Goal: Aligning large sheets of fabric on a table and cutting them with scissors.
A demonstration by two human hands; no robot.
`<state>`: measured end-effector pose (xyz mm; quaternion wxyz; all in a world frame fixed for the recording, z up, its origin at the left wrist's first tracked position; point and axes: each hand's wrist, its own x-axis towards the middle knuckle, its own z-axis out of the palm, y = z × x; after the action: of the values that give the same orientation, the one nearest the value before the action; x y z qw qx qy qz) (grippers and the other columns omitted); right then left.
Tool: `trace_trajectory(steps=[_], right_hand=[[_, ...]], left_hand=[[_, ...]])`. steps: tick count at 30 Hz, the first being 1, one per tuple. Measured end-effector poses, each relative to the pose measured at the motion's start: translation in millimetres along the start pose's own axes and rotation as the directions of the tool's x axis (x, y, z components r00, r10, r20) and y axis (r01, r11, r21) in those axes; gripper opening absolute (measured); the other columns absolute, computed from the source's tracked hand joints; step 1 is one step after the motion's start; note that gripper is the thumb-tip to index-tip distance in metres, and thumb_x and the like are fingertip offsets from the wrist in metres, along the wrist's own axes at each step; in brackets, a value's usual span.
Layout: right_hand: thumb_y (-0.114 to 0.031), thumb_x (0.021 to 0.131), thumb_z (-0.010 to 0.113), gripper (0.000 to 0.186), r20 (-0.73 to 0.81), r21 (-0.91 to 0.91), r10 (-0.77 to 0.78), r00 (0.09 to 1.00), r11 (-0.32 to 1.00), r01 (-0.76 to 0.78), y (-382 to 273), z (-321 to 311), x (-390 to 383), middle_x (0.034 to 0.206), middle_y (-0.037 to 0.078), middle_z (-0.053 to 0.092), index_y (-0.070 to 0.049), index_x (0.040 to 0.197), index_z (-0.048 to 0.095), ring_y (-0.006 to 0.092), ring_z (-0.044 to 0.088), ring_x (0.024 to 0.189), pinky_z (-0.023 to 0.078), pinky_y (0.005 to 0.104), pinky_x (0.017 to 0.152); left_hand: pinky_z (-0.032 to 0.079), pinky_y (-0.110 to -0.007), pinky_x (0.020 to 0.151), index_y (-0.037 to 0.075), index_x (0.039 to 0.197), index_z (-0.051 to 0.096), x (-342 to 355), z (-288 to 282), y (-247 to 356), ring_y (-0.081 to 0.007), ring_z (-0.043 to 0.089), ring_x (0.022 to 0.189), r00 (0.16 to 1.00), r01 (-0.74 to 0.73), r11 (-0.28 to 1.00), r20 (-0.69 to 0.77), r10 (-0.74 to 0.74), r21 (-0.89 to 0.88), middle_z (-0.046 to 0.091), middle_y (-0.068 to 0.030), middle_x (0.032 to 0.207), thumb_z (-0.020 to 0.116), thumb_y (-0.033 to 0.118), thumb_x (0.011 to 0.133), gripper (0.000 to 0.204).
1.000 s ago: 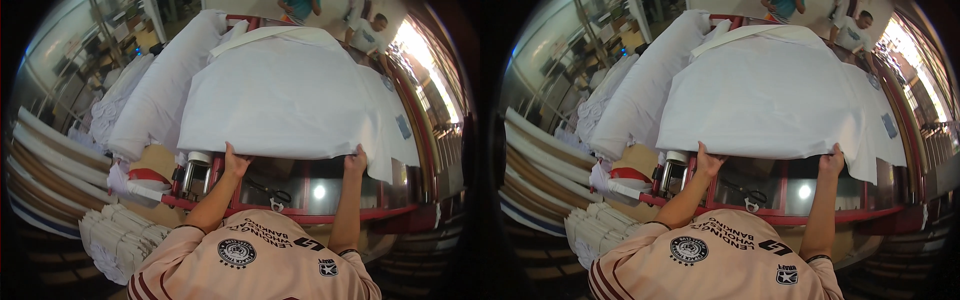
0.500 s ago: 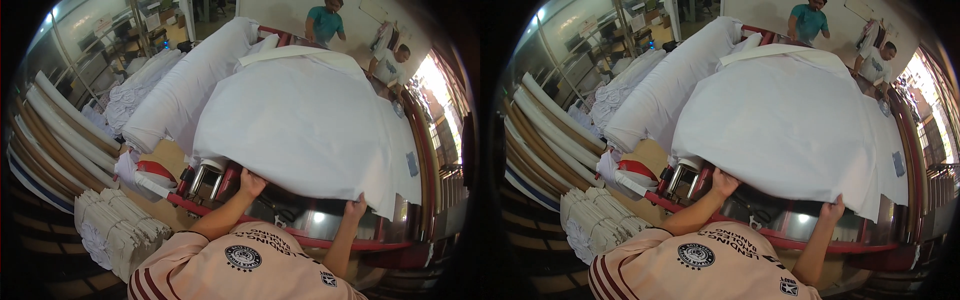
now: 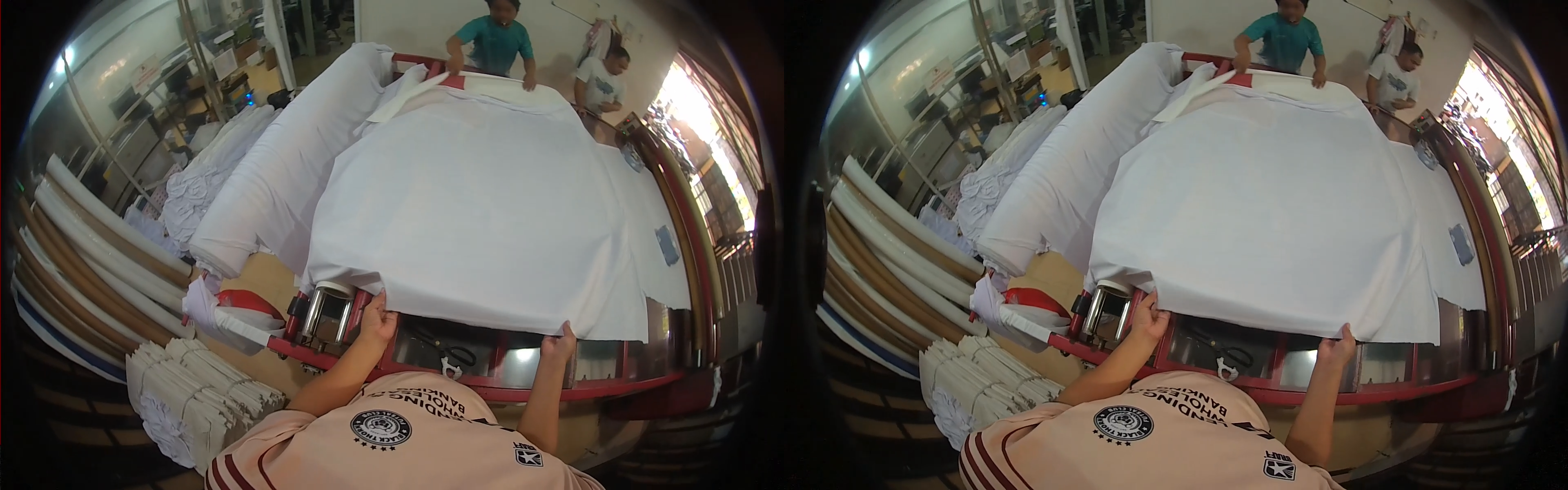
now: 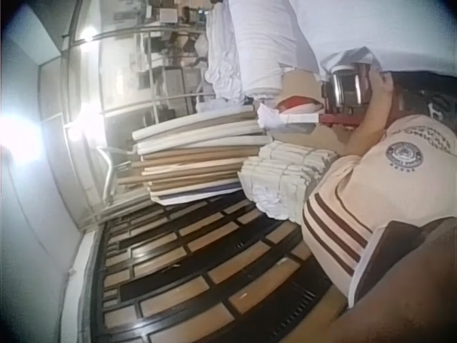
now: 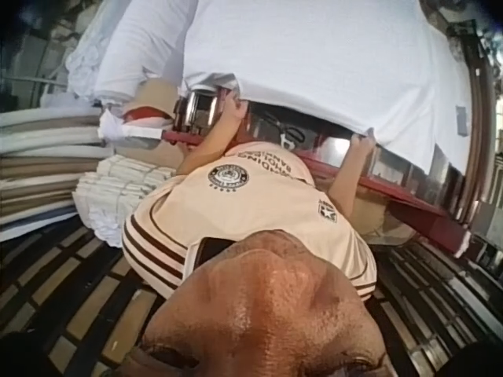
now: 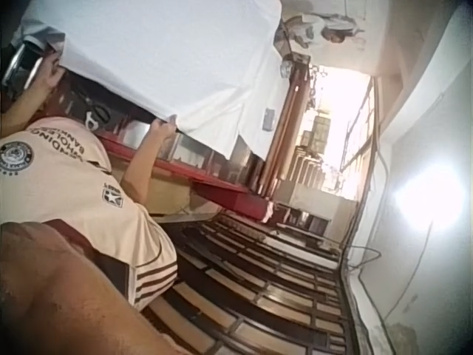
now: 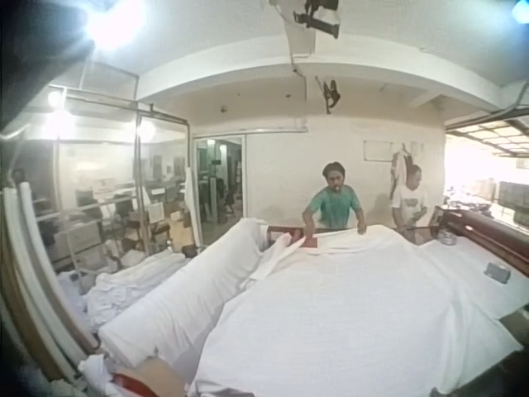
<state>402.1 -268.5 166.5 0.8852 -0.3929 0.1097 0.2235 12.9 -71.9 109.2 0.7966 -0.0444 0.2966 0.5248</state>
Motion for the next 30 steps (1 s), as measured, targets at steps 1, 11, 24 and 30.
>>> trace_trajectory(steps=[1,11,24,30], right_hand=[[-0.006,0.099,0.053,0.036,-0.015,0.007,-0.002,1.0,1.0,0.002,1,0,-1,0.13,0.018,0.057,0.006,0.132,0.046,0.0337,0.057,0.121,0.05,0.0514,0.105],[-0.005,0.096,0.058,0.022,-0.034,-0.067,0.054,0.998,0.996,-0.056,16,9,-3,0.12,0.013,0.058,-0.002,0.117,0.051,0.0296,0.06,0.114,0.055,0.0478,0.095],[-0.009,0.095,0.059,0.02,-0.13,-0.144,0.067,0.989,0.986,-0.086,30,-7,-6,0.11,0.006,0.061,-0.008,0.114,0.053,0.0234,0.064,0.101,0.056,0.038,0.079],[-0.01,0.096,0.059,0.02,-0.127,-0.107,0.077,0.989,0.99,-0.091,43,-14,-12,0.113,0.008,0.061,-0.008,0.115,0.052,0.0245,0.065,0.098,0.057,0.0393,0.075]], left_hand=[[0.056,-0.036,0.094,-0.001,0.119,0.059,-4,0,1,-0.0247,0.065,0.107,0.999,-0.04,0.999,-0.026,0.039,-0.032,0.066,-0.0141,0.116,0.068,0.011,0.093,0.03],[0.049,-0.041,0.102,0.02,0.146,0.038,-31,57,22,-0.0249,0.055,0.122,0.945,-0.305,0.943,-0.083,0.317,0.131,0.054,-0.0066,0.134,0.064,-0.012,0.085,0.073],[0.046,-0.033,0.101,0.011,0.149,0.038,-54,86,33,-0.021,0.053,0.119,0.79,-0.592,0.703,0.112,0.603,0.395,0.052,-0.0067,0.134,0.071,-0.017,0.076,0.085],[0.046,-0.03,0.101,0.006,0.151,0.035,-68,82,31,-0.0187,0.052,0.119,0.757,-0.63,0.622,0.189,0.626,0.464,0.052,-0.0069,0.134,0.072,-0.017,0.076,0.087]])
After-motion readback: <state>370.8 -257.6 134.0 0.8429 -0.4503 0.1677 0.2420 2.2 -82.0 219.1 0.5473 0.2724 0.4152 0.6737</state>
